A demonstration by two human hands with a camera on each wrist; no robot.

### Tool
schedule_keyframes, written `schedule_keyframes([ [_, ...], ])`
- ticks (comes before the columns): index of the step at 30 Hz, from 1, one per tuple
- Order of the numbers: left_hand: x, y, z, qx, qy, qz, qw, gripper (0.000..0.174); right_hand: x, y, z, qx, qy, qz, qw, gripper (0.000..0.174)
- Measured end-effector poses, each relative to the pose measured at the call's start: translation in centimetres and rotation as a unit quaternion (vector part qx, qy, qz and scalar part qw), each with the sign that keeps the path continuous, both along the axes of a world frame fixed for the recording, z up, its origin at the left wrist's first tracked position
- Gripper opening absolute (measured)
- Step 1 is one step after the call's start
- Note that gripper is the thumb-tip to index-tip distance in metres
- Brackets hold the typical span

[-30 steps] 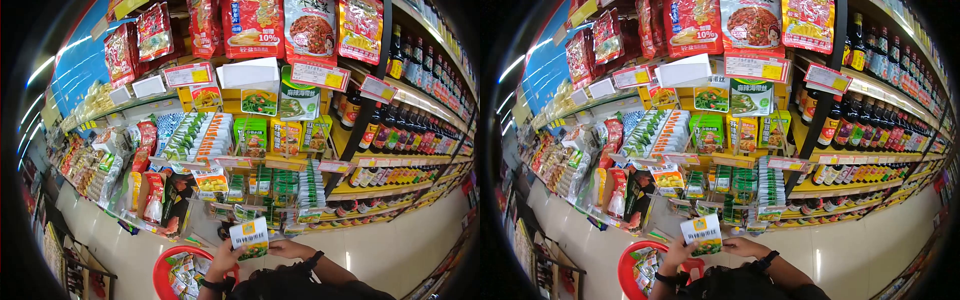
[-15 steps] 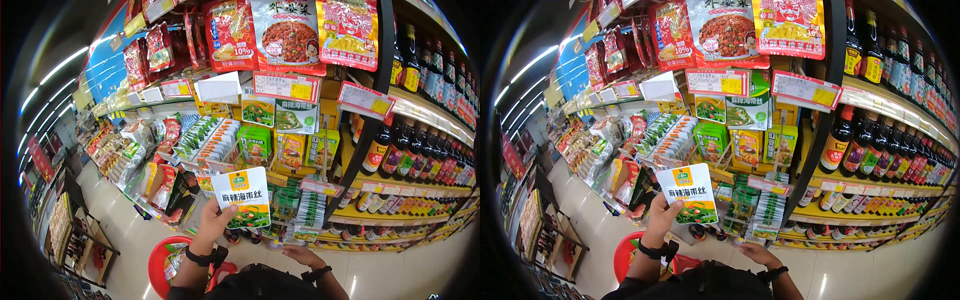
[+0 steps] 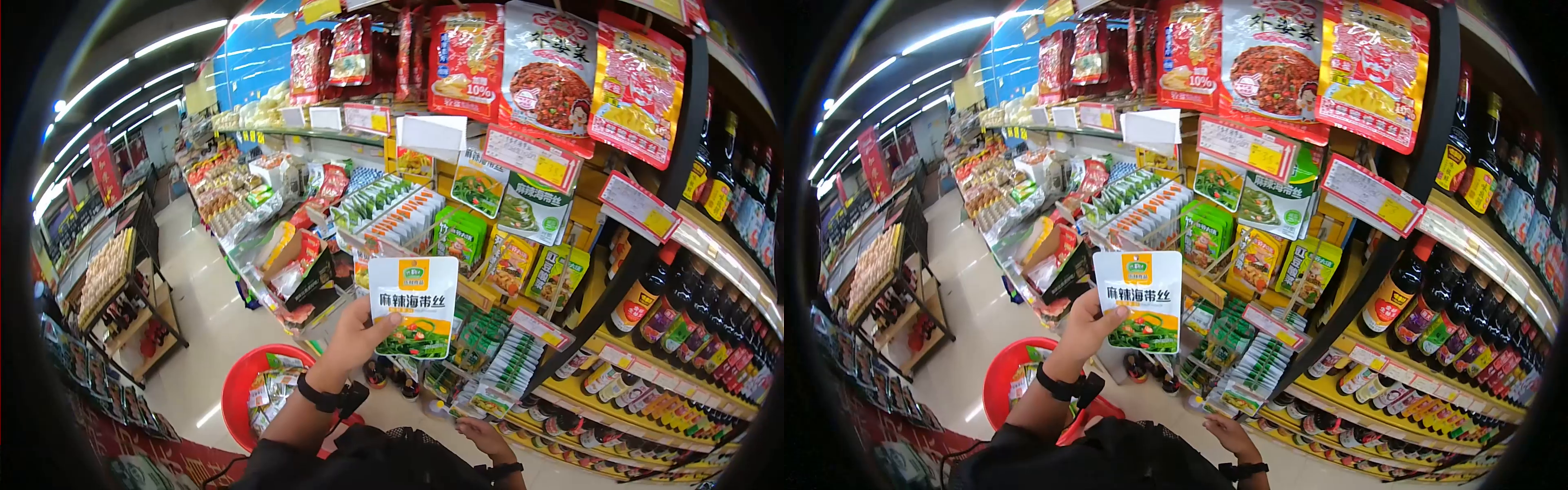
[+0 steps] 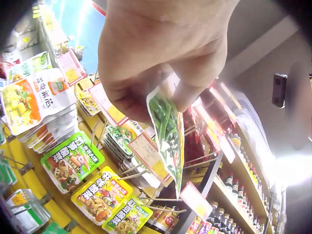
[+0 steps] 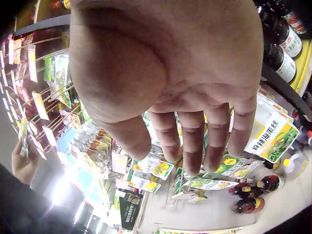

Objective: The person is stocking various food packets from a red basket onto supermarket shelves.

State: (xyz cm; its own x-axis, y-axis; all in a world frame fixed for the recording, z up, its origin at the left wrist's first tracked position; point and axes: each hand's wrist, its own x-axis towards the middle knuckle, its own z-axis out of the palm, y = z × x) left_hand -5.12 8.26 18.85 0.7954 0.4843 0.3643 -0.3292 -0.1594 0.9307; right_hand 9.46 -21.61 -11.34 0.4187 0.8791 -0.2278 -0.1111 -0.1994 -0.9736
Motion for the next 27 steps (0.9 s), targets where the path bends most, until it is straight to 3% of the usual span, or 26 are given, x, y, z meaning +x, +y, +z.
schedule_keyframes([
  [11, -0.1, -0.3, -1.5, -0.04, -0.009, -0.015, 0.999, 0.031, -2.3, -3.1, 0.8, -0.064, 0.042, -0.055, 0.996, 0.04],
  [20, -0.3, 0.8, -4.7, -0.103, -0.005, -0.028, 0.994, 0.03, -3.8, -3.8, 1.6, -0.119, 0.049, -0.032, 0.991, 0.038],
  [24, -0.7, 1.2, -4.9, -0.116, 0.011, -0.008, 0.993, 0.031, -3.0, -4.2, -5.1, -0.078, 0.057, -0.01, 0.995, 0.04],
  [25, -0.9, 1.2, -4.7, -0.107, 0.012, -0.002, 0.994, 0.03, -3.7, -4.0, -0.7, -0.079, -0.077, -0.003, 0.994, 0.045],
  [27, -1.0, 1.3, -4.8, -0.098, 0.008, 0.002, 0.995, 0.03, -3.9, -3.3, 1.1, -0.092, -0.109, -0.002, 0.99, 0.044],
])
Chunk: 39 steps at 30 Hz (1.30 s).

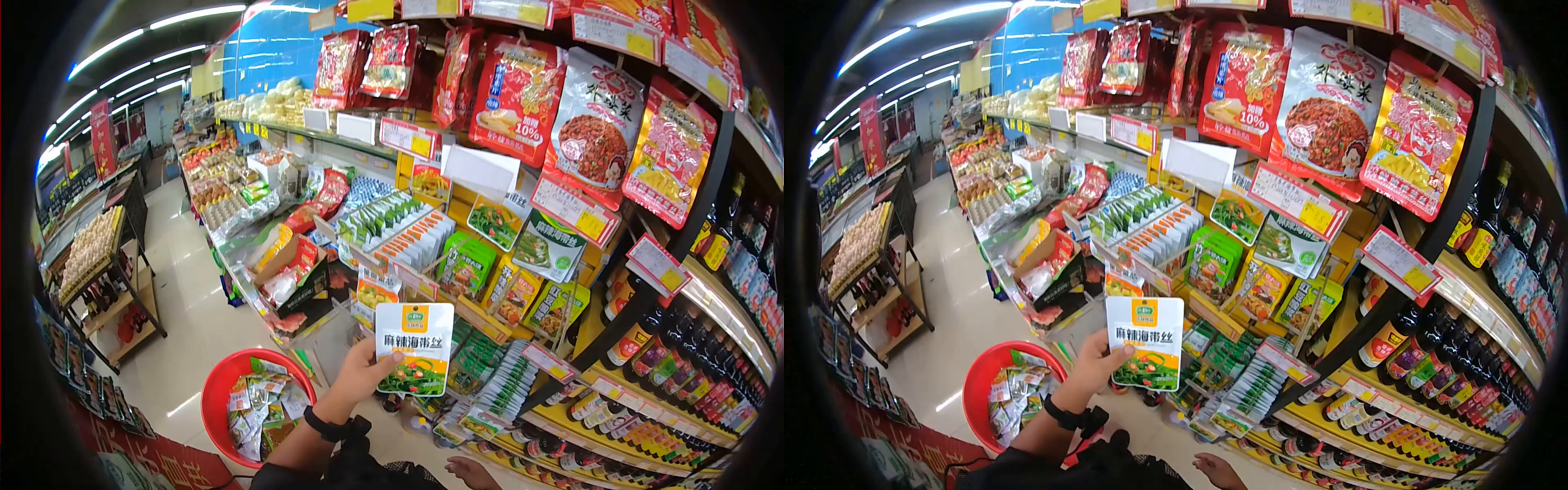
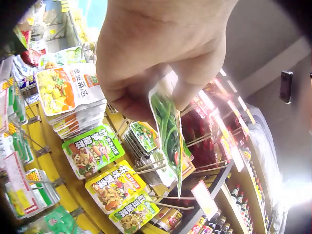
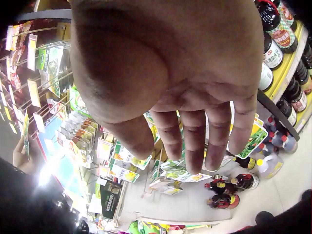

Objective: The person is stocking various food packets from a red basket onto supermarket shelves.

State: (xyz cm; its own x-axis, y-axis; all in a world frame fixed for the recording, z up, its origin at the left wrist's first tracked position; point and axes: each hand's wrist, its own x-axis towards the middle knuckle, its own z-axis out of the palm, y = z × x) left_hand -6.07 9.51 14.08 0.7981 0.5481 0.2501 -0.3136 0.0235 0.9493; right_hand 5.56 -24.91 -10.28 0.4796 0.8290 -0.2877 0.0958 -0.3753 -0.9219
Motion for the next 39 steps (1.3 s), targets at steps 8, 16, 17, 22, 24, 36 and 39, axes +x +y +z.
schedule_keyframes([
  [8, -0.9, 0.4, 0.0, -0.002, -0.003, 0.014, 1.0, 0.028, -0.1, 1.0, -1.4, 0.037, 0.045, 0.002, 0.998, 0.044],
  [16, -1.4, 1.3, -1.9, 0.017, 0.034, -0.007, 0.999, 0.027, -1.4, 2.6, 0.4, 0.036, 0.088, -0.008, 0.995, 0.045],
  [17, -1.4, 1.4, -2.1, 0.018, 0.046, -0.011, 0.999, 0.026, -1.5, 2.9, 0.6, 0.035, 0.098, -0.007, 0.995, 0.045],
  [22, -1.6, 1.4, -1.8, 0.033, 0.055, -0.056, 0.996, 0.026, -0.7, 4.5, 0.6, 0.027, 0.135, -0.003, 0.99, 0.044],
  [24, -1.7, 2.1, -2.0, 0.033, 0.072, -0.068, 0.995, 0.026, -0.1, 5.0, -0.1, 0.007, 0.132, 0.001, 0.991, 0.044],
  [36, -1.3, 8.2, -3.9, -0.038, 0.02, -0.084, 0.996, 0.025, 0.8, 10.4, 1.5, -0.029, 0.147, 0.003, 0.989, 0.044],
  [39, -1.0, 10.1, -4.5, -0.041, 0.023, -0.081, 0.996, 0.024, 1.4, 11.4, 3.4, -0.038, 0.112, -0.003, 0.993, 0.046],
])
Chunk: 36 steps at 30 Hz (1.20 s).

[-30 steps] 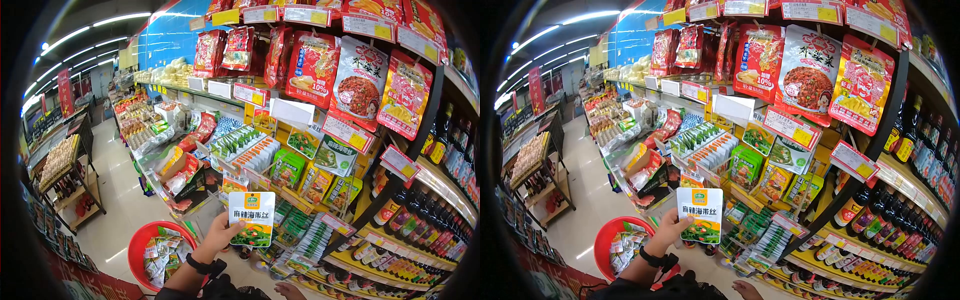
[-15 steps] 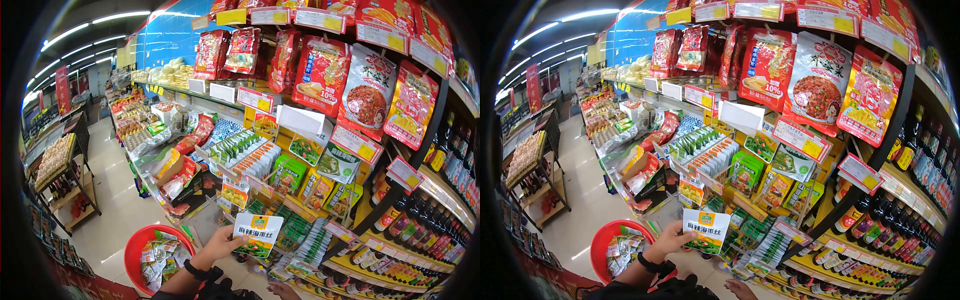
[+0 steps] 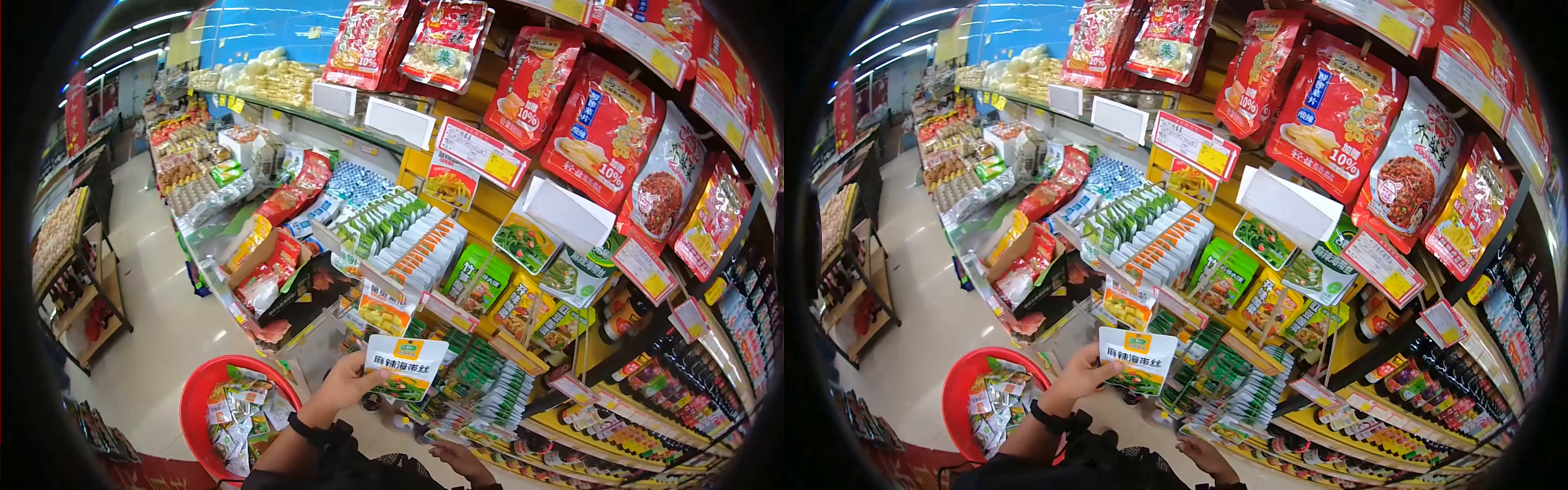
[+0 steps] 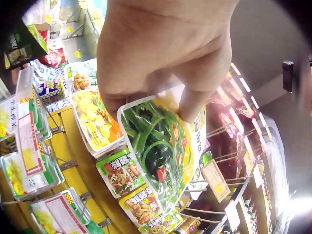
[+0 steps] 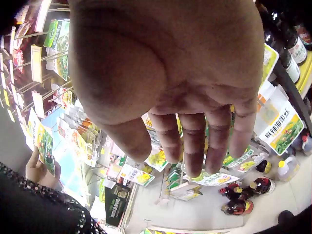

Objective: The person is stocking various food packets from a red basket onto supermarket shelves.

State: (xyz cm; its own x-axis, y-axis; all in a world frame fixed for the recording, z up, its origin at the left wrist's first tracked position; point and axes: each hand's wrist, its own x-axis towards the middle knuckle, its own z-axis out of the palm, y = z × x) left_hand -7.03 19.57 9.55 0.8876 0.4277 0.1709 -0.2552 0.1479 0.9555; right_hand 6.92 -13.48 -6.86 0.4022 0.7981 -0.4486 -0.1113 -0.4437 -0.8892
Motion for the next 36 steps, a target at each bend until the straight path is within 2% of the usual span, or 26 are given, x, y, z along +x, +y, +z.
schedule_keyframes([
  [3, 0.6, 2.2, -0.5, 0.0, -0.003, -0.003, 1.0, 0.024, 0.9, 0.6, 1.7, 0.005, -0.036, -0.037, 0.999, 0.041],
  [5, 0.9, 3.5, -0.4, -0.005, -0.007, -0.005, 1.0, 0.024, 0.7, 2.2, 5.6, -0.016, -0.088, -0.053, 0.995, 0.036],
  [11, 2.9, 7.2, -2.2, -0.02, -0.024, -0.051, 0.998, 0.024, 1.5, 3.3, 4.8, 0.005, -0.082, -0.113, 0.99, 0.039],
  [13, 3.7, 7.7, -2.4, -0.062, -0.045, -0.086, 0.993, 0.025, 1.7, 3.4, 3.5, 0.028, -0.094, -0.117, 0.988, 0.038],
  [17, 4.6, 8.8, -3.0, -0.098, -0.048, -0.137, 0.984, 0.029, 0.6, 5.2, 5.0, 0.006, -0.108, -0.142, 0.984, 0.037],
  [21, 5.2, 9.9, -2.5, -0.101, -0.036, -0.153, 0.982, 0.031, -0.2, 6.6, 6.7, -0.018, -0.094, -0.173, 0.98, 0.037],
  [27, 6.3, 11.3, -2.6, -0.112, -0.05, -0.181, 0.976, 0.032, 0.2, 6.9, 6.0, -0.02, -0.088, -0.195, 0.977, 0.038],
  [30, 6.8, 11.5, -2.5, -0.083, -0.04, -0.178, 0.98, 0.031, 0.6, 6.9, 5.3, -0.034, -0.121, -0.201, 0.971, 0.039],
  [31, 7.2, 11.3, -2.3, -0.085, -0.073, -0.17, 0.979, 0.031, 0.8, 6.9, 4.9, -0.042, -0.099, -0.213, 0.971, 0.037],
  [36, 8.0, 11.3, -1.8, -0.063, -0.078, -0.206, 0.973, 0.028, 1.6, 7.4, 4.4, -0.058, -0.065, -0.215, 0.973, 0.036],
])
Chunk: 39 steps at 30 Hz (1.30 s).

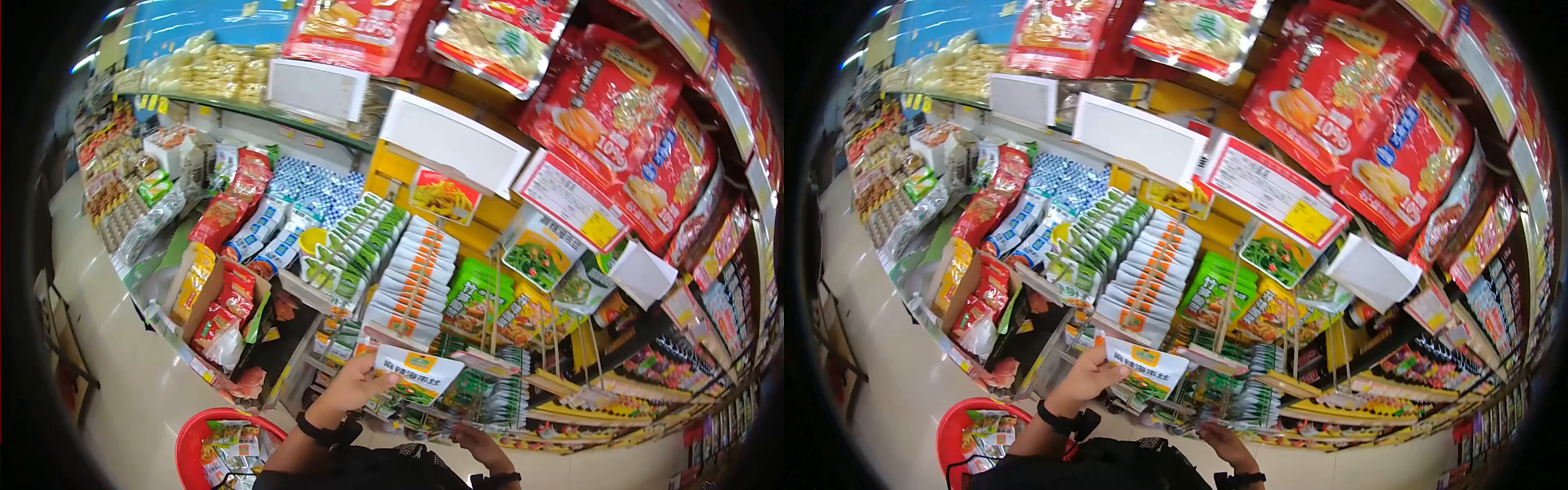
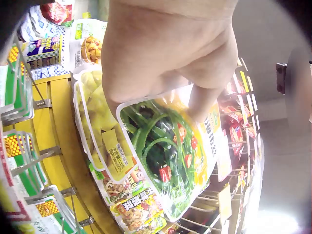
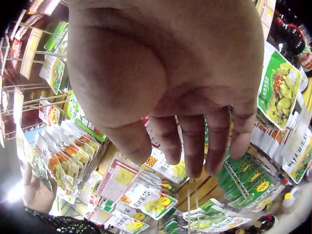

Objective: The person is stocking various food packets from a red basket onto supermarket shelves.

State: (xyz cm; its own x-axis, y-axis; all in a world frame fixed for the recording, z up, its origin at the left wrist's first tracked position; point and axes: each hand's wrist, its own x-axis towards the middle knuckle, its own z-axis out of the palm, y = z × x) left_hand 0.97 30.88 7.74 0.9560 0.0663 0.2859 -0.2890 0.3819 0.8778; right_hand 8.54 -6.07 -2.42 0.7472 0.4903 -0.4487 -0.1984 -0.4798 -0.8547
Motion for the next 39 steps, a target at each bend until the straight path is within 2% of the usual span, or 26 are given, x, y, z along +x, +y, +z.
schedule_keyframes([
  [4, 0.3, -0.3, 0.1, 0.011, -0.016, 0.006, 1.0, 0.03, 0.1, 0.2, 0.2, 0.005, 0.004, -0.011, 1.0, 0.039],
  [7, -0.3, 0.3, 0.2, 0.007, 0.007, 0.004, 1.0, 0.031, 1.0, -0.2, -1.7, -0.038, -0.041, 0.045, 0.997, 0.044],
  [11, -2.6, 1.1, 2.4, 0.044, 0.074, 0.055, 0.995, 0.029, 2.4, 0.4, -2.4, -0.108, -0.065, 0.128, 0.984, 0.054],
  [12, -2.5, 1.4, 1.5, 0.02, 0.025, 0.051, 0.998, 0.03, 3.6, -0.2, -4.8, -0.118, -0.066, 0.158, 0.978, 0.061],
  [14, -3.3, 1.6, 2.3, 0.017, 0.039, 0.057, 0.997, 0.031, 4.3, -0.3, -5.9, -0.134, -0.057, 0.174, 0.974, 0.065],
  [17, -3.4, 2.0, 2.0, 0.032, 0.015, 0.073, 0.997, 0.029, 4.5, -0.5, -6.2, -0.118, -0.032, 0.165, 0.979, 0.067],
  [20, -3.6, 1.8, 2.4, 0.038, 0.034, 0.082, 0.995, 0.029, 3.9, 0.3, -3.6, -0.109, 0.029, 0.139, 0.984, 0.065],
  [24, -2.8, 1.1, 4.0, 0.038, 0.0, 0.073, 0.997, 0.029, 3.2, 0.6, -3.3, -0.118, -0.071, 0.163, 0.977, 0.063],
  [28, -1.8, 0.2, 5.3, 0.1, -0.033, 0.104, 0.989, 0.029, 2.5, 0.5, -2.9, -0.088, -0.08, 0.138, 0.983, 0.055],
  [29, -1.5, 0.1, 5.2, 0.101, -0.025, 0.095, 0.99, 0.028, 3.1, -0.5, -6.4, -0.054, -0.1, 0.136, 0.984, 0.051],
  [32, -1.1, -0.2, 4.7, 0.1, 0.002, 0.081, 0.992, 0.028, 2.5, 0.1, -4.7, -0.045, -0.122, 0.157, 0.979, 0.051],
  [37, -0.5, -0.9, 4.5, 0.101, -0.012, 0.094, 0.99, 0.026, 0.9, 0.4, -1.4, -0.022, -0.06, 0.148, 0.987, 0.052],
  [39, -0.5, -1.1, 4.3, 0.111, -0.01, 0.099, 0.989, 0.025, 1.2, 0.3, -0.8, -0.036, -0.048, 0.2, 0.978, 0.052],
])
